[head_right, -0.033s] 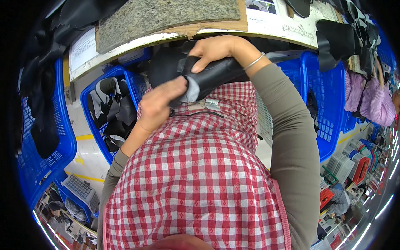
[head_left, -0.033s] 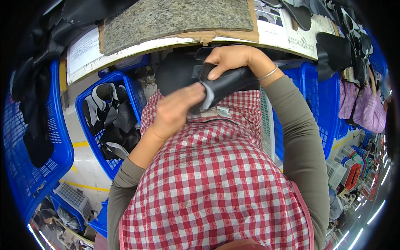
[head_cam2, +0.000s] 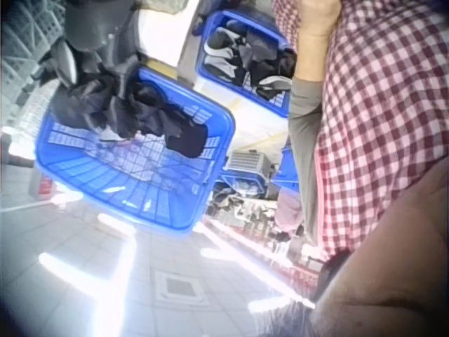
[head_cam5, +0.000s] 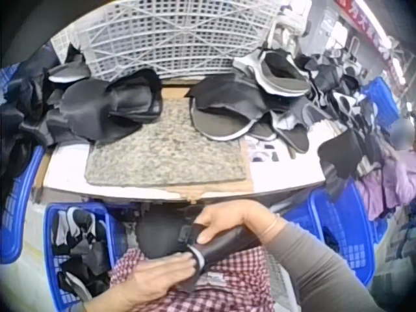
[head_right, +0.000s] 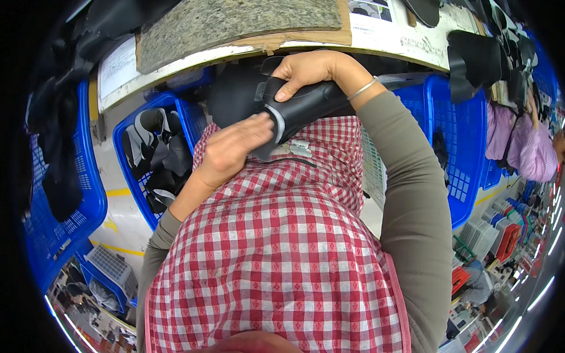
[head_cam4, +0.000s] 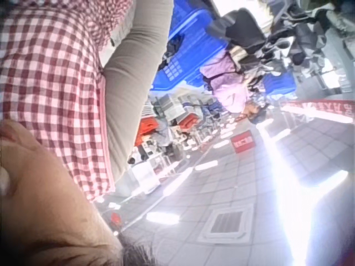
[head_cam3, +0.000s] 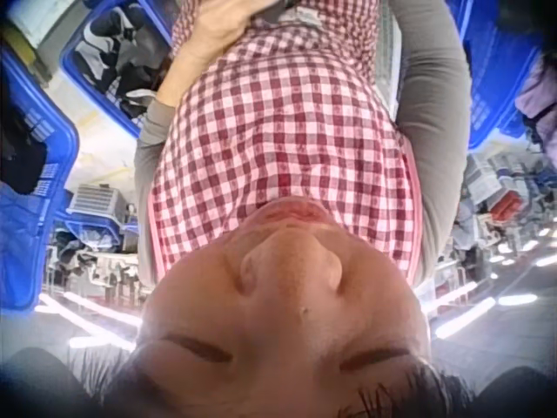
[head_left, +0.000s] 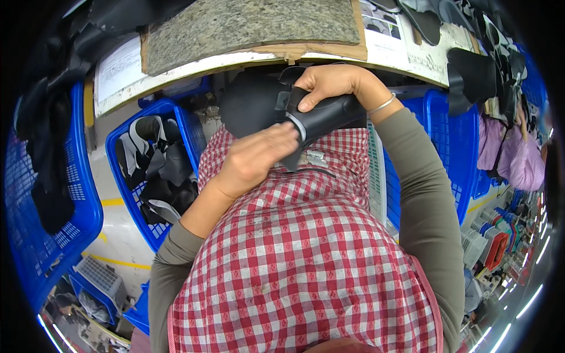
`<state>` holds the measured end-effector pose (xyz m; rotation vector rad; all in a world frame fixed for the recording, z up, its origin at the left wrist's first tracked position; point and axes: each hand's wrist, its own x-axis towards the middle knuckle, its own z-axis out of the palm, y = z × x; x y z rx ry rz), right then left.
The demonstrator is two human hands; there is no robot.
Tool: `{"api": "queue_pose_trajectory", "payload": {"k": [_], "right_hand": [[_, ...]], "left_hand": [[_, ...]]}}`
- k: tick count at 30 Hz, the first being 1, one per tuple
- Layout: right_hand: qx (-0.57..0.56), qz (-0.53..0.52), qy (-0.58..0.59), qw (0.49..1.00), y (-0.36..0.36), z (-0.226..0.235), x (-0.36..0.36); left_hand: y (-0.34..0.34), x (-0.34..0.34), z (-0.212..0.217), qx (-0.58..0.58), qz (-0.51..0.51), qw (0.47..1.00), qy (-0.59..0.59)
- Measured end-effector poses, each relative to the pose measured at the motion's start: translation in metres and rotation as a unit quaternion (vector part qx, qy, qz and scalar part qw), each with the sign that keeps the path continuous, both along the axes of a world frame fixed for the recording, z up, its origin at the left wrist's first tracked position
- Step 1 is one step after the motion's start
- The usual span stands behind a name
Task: The person repeatedly picks up black shoe parts from a table, aligns edges, and presses them together by hand. The person handles multiple similar parts one at a time, turning them over and smoothing edges before placing them back on the table.
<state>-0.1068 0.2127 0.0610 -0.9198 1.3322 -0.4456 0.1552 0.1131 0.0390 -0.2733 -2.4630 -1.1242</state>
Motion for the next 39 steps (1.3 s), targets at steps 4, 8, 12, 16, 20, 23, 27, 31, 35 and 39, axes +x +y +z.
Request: {"api": "queue_pose_trajectory", "payload": {"k": [4, 8, 12, 16, 20, 23, 27, 31, 35, 39], "right_hand": [[-0.076, 0.068, 0.057, 0.993, 0.007, -0.025, -0.015], [-0.076, 0.075, 0.148, 0.983, 0.014, 0.005, 0.000], [-0.138, 0.123, 0.180, 0.966, 0.030, 0.038, 0.008], [-0.193, 0.104, 0.264, 0.939, 0.043, 0.040, 0.022], [-0.287, 0.048, 0.488, 0.823, 0.063, 0.041, 0.062], [-0.376, 0.001, 0.616, 0.692, 0.077, 0.036, 0.089], [-0.327, -0.148, 0.604, 0.711, 0.096, 0.027, 0.083], [-0.305, -0.159, 0.488, 0.802, 0.105, 0.022, 0.061], [-0.285, -0.182, 0.441, 0.831, 0.102, 0.026, 0.058], [-0.353, -0.163, 0.468, 0.794, 0.097, 0.031, 0.069]], "left_hand": [[-0.004, -0.007, -0.002, -0.181, -0.085, 0.975, -0.096], [-0.031, -0.030, 0.017, -0.021, -0.221, 0.914, -0.340], [-0.036, -0.051, 0.018, 0.293, 0.038, 0.924, -0.244], [-0.024, -0.057, 0.004, 0.243, -0.044, 0.908, -0.338], [-0.014, -0.064, -0.011, 0.295, 0.014, 0.921, -0.255], [-0.015, -0.076, -0.020, 0.311, 0.050, 0.890, -0.329], [-0.019, -0.086, -0.020, 0.516, 0.013, 0.757, -0.401], [-0.019, -0.079, -0.012, 0.567, -0.002, 0.710, -0.418], [-0.017, -0.070, -0.012, 0.538, 0.001, 0.750, -0.385], [-0.018, -0.071, -0.017, 0.544, 0.039, 0.739, -0.396]]}}
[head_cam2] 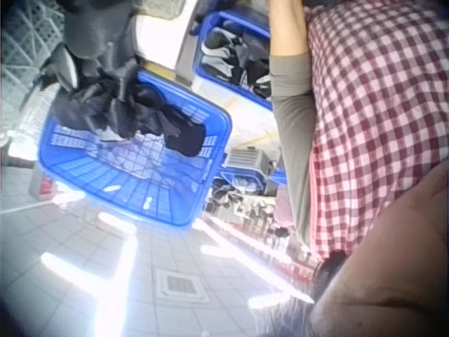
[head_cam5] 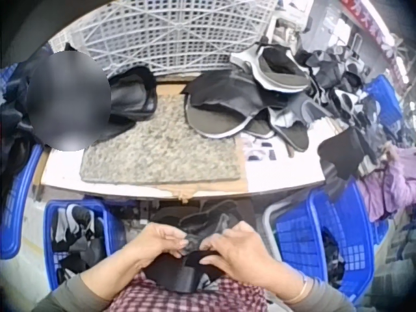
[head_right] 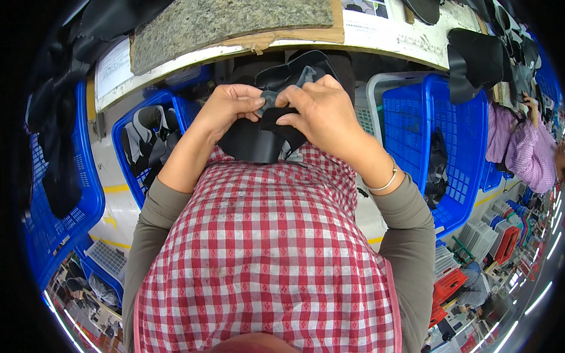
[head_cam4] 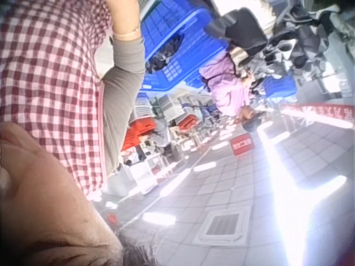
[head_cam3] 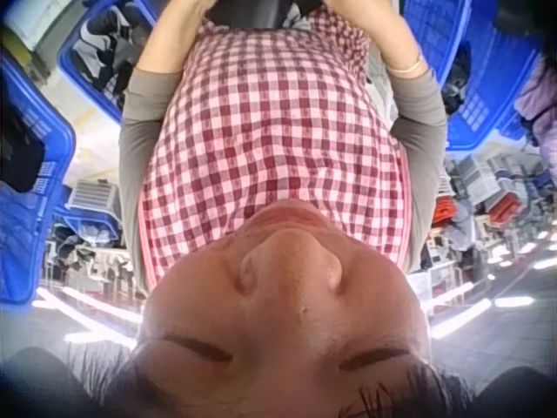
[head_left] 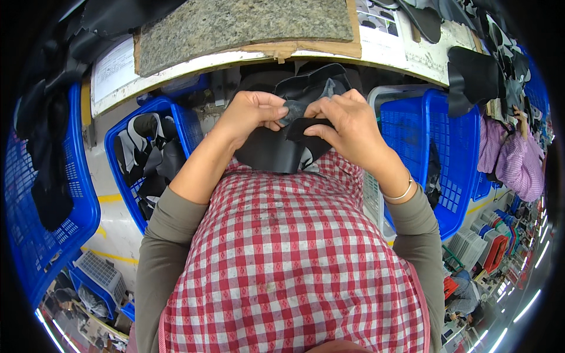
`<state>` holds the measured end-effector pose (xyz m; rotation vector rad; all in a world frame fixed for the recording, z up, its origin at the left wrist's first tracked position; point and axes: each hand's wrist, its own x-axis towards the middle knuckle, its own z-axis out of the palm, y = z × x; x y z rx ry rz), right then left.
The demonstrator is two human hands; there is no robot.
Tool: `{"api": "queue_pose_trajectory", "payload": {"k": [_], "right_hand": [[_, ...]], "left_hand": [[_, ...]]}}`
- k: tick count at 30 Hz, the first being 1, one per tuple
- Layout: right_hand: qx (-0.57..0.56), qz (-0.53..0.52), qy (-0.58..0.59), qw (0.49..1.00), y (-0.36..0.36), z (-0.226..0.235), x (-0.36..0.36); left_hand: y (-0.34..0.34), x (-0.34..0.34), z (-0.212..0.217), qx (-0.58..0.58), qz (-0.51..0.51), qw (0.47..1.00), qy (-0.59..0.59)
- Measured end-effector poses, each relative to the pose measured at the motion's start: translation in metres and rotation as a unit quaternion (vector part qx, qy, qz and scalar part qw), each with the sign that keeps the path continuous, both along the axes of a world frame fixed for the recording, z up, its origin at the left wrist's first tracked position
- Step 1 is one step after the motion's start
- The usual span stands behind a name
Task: The person repeatedly picks up black shoe parts from a table, aligns edges, and presses them together by hand. The person handles multiple similar parts one at a time, turning them over and smoothing edges before placing them back on the table.
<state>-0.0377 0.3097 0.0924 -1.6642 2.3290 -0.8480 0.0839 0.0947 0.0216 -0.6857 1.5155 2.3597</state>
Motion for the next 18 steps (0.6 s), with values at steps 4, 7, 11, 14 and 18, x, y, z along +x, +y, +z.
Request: {"api": "queue_pose_trajectory", "payload": {"k": [4, 7, 11, 14, 18], "right_hand": [[0.040, -0.020, 0.001, 0.999, -0.006, -0.005, 0.001], [0.063, -0.028, -0.025, 0.997, -0.007, -0.013, -0.008], [0.087, -0.019, -0.036, 0.995, -0.004, -0.017, -0.013], [0.064, -0.009, -0.023, 0.998, -0.005, -0.015, -0.012], [0.092, -0.015, -0.026, 0.995, -0.008, -0.012, -0.011]], "left_hand": [[0.003, -0.002, 0.001, -0.009, 0.001, 1.000, 0.004], [0.008, 0.000, 0.007, -0.045, -0.013, 0.999, 0.024], [0.015, 0.005, 0.016, -0.079, -0.014, 0.995, 0.055], [0.017, 0.005, 0.019, -0.108, -0.015, 0.992, 0.067], [0.017, 0.003, 0.020, -0.157, -0.022, 0.985, 0.060]]}}
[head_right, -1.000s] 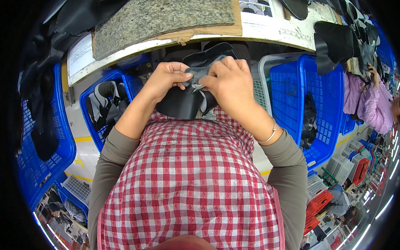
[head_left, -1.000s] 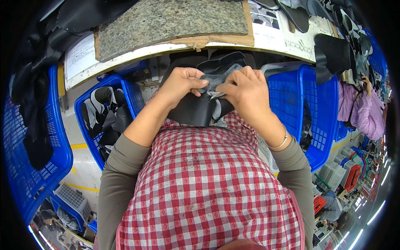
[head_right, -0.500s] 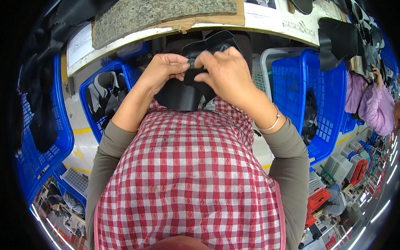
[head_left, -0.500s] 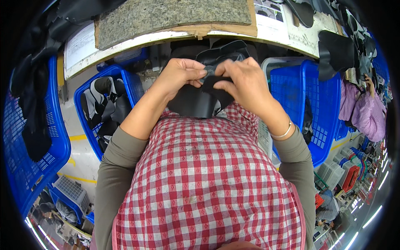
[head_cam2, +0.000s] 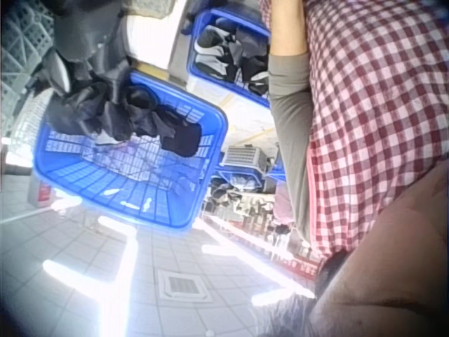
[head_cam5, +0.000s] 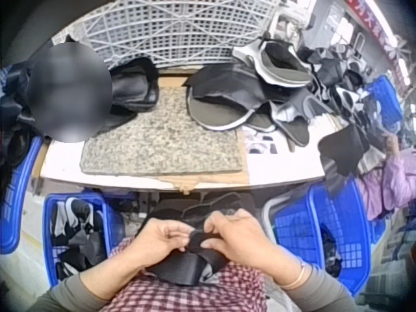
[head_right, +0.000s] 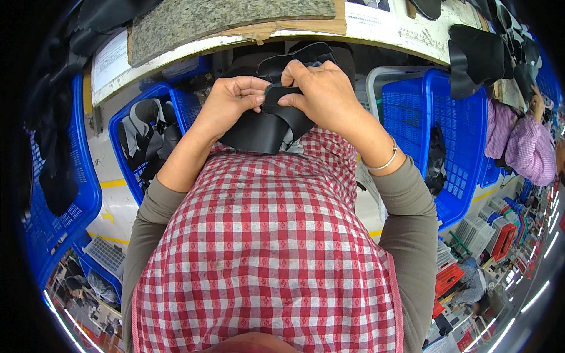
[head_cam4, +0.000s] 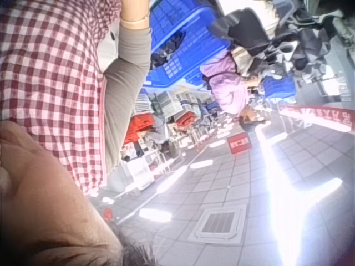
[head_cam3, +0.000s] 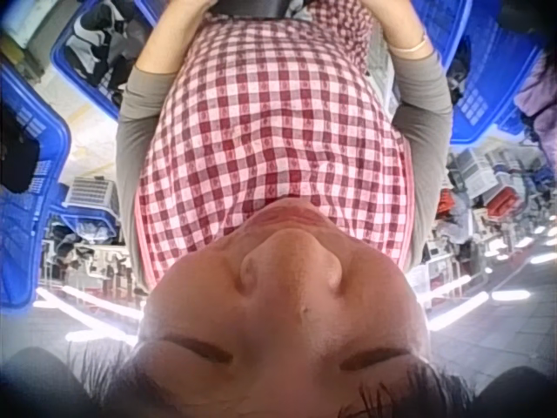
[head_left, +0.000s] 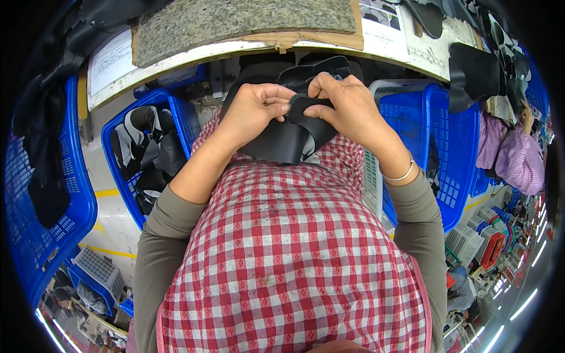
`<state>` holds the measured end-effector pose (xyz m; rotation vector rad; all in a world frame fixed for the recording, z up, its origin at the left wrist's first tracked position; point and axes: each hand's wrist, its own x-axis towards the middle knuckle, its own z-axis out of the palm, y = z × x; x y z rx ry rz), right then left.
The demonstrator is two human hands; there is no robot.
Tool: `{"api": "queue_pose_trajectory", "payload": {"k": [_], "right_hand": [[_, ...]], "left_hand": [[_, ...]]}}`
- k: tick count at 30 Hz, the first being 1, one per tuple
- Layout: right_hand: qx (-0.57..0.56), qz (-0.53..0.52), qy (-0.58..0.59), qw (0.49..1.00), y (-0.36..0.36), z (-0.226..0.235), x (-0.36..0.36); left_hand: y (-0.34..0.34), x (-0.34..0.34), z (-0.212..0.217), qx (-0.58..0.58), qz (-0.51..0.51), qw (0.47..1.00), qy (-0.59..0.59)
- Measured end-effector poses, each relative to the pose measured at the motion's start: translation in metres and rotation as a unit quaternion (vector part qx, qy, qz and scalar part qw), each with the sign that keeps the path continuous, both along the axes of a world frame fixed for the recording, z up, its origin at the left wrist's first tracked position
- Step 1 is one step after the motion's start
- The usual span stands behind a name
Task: The person repeatedly picks up black shoe parts from a table, aligns edges, and presses them together by hand. The person handles multiple similar parts one at a time, turning them over and smoothing edges before placing them back on the table.
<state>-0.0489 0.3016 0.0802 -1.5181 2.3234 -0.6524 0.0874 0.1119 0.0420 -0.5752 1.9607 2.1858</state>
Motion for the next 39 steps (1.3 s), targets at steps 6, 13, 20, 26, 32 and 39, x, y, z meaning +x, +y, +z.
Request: {"api": "queue_pose_trajectory", "payload": {"k": [6, 13, 20, 26, 32, 39], "right_hand": [[-0.001, -0.007, 0.003, 1.000, 0.002, -0.004, -0.002], [-0.035, -0.030, 0.067, 0.997, -0.009, -0.001, 0.000], [-0.024, -0.127, -0.288, 0.949, 0.013, -0.002, -0.012], [-0.007, -0.111, -0.217, 0.970, 0.012, -0.016, -0.003], [-0.001, -0.106, -0.196, 0.975, 0.011, -0.003, 0.003], [0.004, -0.117, -0.165, 0.979, 0.012, 0.003, 0.011]], "left_hand": [[-0.001, 0.003, 0.002, -0.003, -0.011, 0.999, 0.031], [0.005, 0.003, 0.000, 0.007, 0.025, 0.999, 0.029], [-0.023, 0.034, 0.003, 0.018, 0.065, 0.998, 0.010], [-0.032, 0.018, 0.004, 0.028, -0.067, 0.996, -0.043], [-0.023, 0.000, 0.016, 0.070, -0.111, 0.989, -0.062], [-0.008, 0.004, 0.015, -0.044, -0.079, 0.996, -0.014]]}}
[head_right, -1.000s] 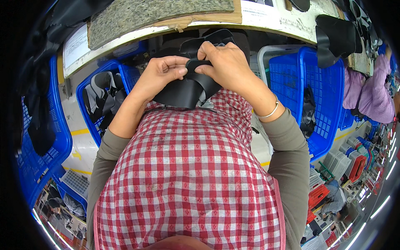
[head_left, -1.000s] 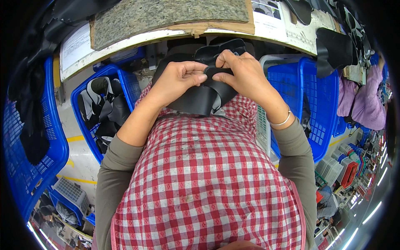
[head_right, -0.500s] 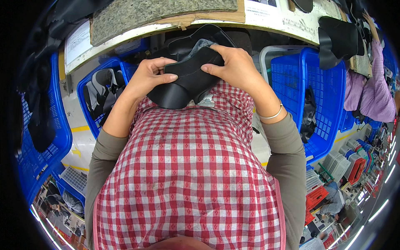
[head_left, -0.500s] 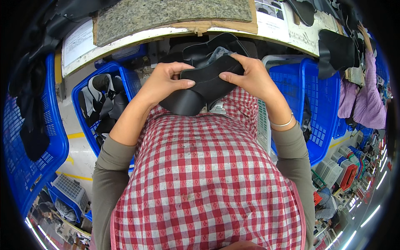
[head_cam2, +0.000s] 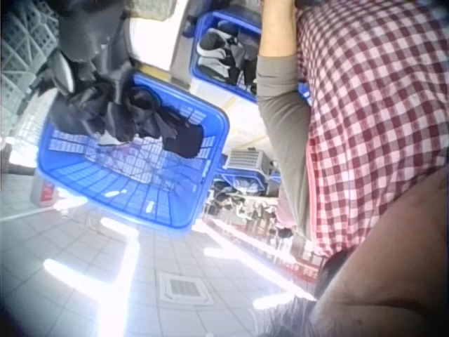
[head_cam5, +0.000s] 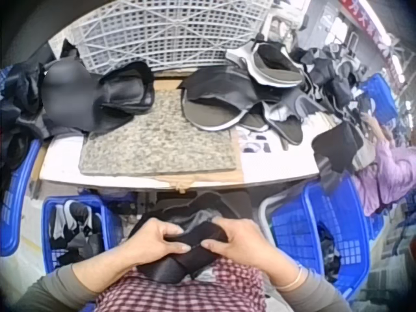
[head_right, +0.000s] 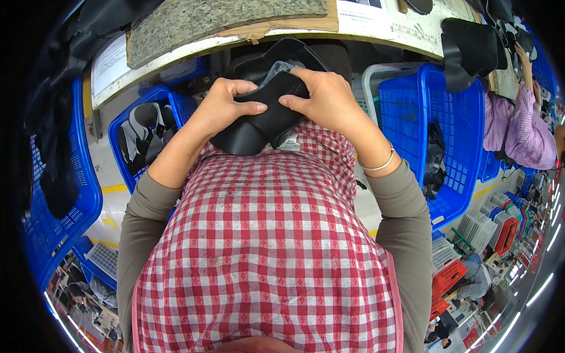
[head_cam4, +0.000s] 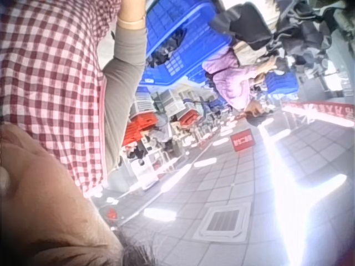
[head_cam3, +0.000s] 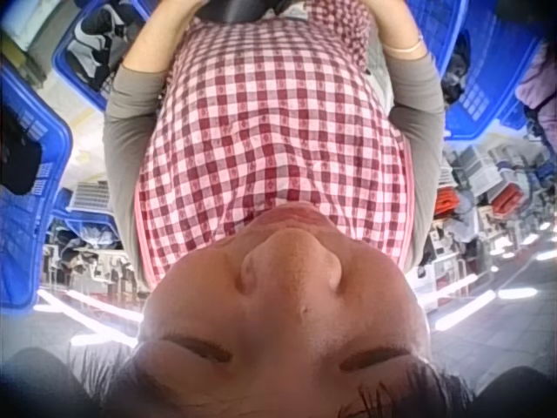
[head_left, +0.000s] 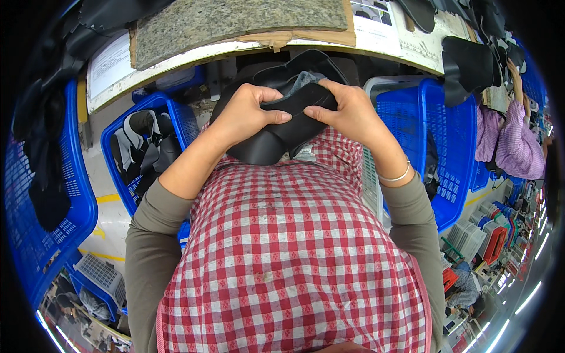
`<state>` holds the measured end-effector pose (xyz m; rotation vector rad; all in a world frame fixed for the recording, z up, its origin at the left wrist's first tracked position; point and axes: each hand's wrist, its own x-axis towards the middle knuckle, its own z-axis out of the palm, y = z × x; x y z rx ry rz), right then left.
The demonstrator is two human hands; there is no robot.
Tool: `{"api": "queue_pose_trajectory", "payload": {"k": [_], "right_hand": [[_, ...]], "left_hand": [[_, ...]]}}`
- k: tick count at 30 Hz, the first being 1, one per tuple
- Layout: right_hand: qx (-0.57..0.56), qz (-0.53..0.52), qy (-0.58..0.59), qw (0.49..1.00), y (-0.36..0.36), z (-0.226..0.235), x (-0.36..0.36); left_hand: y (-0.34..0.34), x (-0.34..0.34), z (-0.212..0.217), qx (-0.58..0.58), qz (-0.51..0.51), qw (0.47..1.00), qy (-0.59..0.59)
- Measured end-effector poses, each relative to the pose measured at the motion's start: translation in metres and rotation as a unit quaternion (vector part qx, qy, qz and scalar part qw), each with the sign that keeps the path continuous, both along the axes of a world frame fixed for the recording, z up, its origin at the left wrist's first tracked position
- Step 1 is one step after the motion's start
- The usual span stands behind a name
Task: The person repeatedly picks up black shoe parts from a table, aligns edges, and presses them together by hand. The person handles multiple similar parts one at a time, turning them over and smoothing edges before placing them back on the table.
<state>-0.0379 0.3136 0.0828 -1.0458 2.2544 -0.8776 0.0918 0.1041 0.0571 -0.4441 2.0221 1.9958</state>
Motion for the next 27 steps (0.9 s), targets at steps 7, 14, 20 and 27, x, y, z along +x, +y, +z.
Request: {"api": "queue_pose_trajectory", "payload": {"k": [7, 14, 20, 27], "right_hand": [[-0.053, -0.024, -0.022, 0.998, 0.004, -0.003, 0.002], [-0.155, -0.087, -0.090, 0.980, 0.011, -0.017, 0.003], [-0.131, -0.093, -0.119, 0.980, 0.012, -0.008, 0.000], [-0.106, -0.087, -0.218, 0.966, 0.009, -0.005, -0.007]], "left_hand": [[0.002, 0.003, -0.012, 0.021, -0.003, 0.995, 0.099], [0.000, 0.002, -0.012, 0.035, -0.017, 0.995, 0.089], [-0.003, 0.001, -0.014, 0.077, -0.036, 0.995, 0.058], [-0.011, -0.008, -0.002, 0.083, -0.082, 0.993, -0.007]]}}
